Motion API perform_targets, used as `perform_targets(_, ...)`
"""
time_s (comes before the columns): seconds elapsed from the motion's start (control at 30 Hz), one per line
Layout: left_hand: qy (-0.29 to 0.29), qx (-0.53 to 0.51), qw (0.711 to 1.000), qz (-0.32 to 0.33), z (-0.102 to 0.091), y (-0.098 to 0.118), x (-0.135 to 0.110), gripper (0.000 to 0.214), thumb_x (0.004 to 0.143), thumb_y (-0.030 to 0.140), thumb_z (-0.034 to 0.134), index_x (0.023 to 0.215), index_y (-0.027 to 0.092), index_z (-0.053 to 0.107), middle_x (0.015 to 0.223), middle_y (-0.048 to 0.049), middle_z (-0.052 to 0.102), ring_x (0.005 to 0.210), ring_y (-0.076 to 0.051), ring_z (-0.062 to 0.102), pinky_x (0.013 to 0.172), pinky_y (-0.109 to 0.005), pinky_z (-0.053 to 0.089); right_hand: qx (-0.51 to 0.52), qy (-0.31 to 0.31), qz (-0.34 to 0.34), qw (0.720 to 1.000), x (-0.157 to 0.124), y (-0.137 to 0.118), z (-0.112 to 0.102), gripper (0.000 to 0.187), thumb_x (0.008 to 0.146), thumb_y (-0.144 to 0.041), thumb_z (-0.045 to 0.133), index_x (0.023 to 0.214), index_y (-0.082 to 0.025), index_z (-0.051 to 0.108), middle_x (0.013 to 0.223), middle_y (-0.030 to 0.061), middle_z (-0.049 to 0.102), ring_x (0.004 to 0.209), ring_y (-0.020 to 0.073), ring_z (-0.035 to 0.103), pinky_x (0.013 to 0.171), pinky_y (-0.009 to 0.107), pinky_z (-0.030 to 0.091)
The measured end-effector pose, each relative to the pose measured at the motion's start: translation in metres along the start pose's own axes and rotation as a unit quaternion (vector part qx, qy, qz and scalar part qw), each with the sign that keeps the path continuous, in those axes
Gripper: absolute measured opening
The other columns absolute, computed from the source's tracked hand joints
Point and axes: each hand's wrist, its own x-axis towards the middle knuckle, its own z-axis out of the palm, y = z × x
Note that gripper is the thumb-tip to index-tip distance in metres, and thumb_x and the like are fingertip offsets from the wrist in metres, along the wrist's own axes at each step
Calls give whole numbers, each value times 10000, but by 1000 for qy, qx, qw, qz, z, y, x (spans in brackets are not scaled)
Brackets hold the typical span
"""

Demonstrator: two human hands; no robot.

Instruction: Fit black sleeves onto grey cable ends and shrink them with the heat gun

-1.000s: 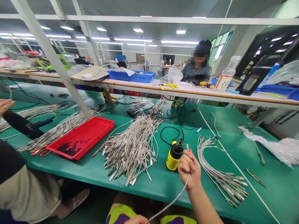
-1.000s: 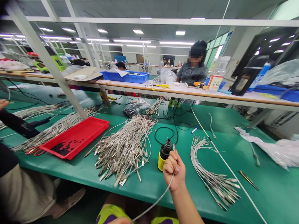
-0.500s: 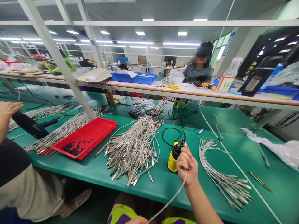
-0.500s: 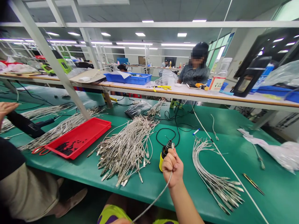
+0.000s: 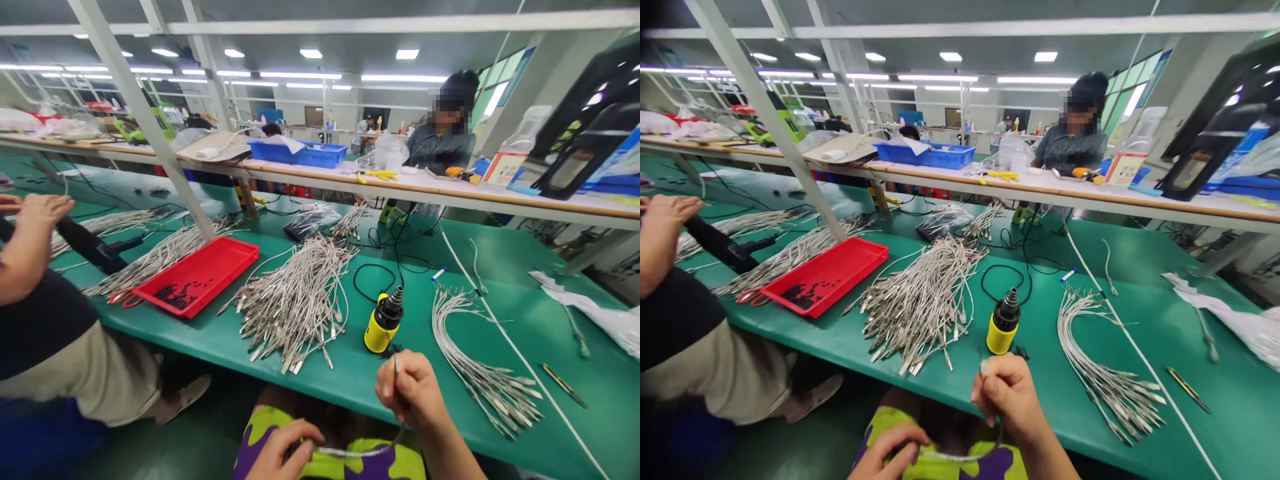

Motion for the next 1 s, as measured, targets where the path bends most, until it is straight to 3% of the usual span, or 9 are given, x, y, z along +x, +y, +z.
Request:
perform_targets(0.1, 5, 37, 999, 15, -9, 21, 3, 324, 1027, 440, 515, 1013, 261, 786, 1009, -41, 783, 985, -226, 696, 939, -304, 495, -165, -64, 48, 983, -21, -3, 23, 485, 1003, -554, 556, 831, -152, 767, 482, -12, 553, 408, 100, 480, 500, 244, 385)
perform_targets(0.2, 22, 44, 997, 61, -14, 43, 8, 252, 1026, 364, 548, 1068, 249, 768, 1024, -53, 765, 1000, -228, 672, 941, -331, 485, -233, -77, 82, 966, -33, 1, 38, 494, 1046, -513, 476, 834, -164, 755, 498, -20, 545, 439, 98, 497, 558, 251, 398)
perform_targets(0.33, 38, -94, 984, 149, -16, 66, 10, 244, 1001, 351, 622, 1185, 240, 736, 1155, -84, 727, 1115, -242, 639, 1002, -373, 475, -312, -57, 109, 942, -45, 11, 50, 387, 1043, -404, 520, 787, -181, 704, 521, -33, 554, 480, 93, 518, 585, 239, 387)
perform_targets(0.47, 37, -269, 939, 210, -12, 79, 11, 276, 917, 404, 747, 1122, 221, 768, 1069, -94, 699, 995, -233, 659, 858, -344, 521, -325, -65, 106, 938, -50, 15, 63, 384, 1045, -373, 520, 743, -190, 670, 512, -39, 548, 483, 93, 522, 570, 228, 391)
perform_targets(0.63, 40, -366, 901, 230, -7, 86, 16, 173, 856, 337, 826, 963, 202, 808, 922, -63, 675, 852, -174, 639, 774, -282, 506, -310, -55, 110, 943, -50, 18, 74, 405, 1048, -360, 512, 701, -189, 632, 487, -41, 541, 454, 88, 520, 539, 218, 392)
perform_targets(0.83, 48, -416, 882, 217, -8, 91, 17, 252, 771, 409, 890, 889, 198, 821, 848, -50, 657, 795, -163, 619, 738, -275, 495, -305, -65, 107, 944, -50, 22, 75, 418, 1054, -349, 500, 685, -190, 615, 476, -42, 539, 449, 86, 517, 530, 218, 381)
perform_targets(1.0, 47, -413, 886, 206, -13, 97, 16, 307, 706, 469, 917, 807, 195, 821, 801, -45, 659, 751, -162, 615, 698, -278, 490, -286, -84, 75, 952, -51, 29, 73, 412, 1060, -377, 478, 714, -195, 610, 497, -37, 537, 475, 100, 516, 554, 236, 379)
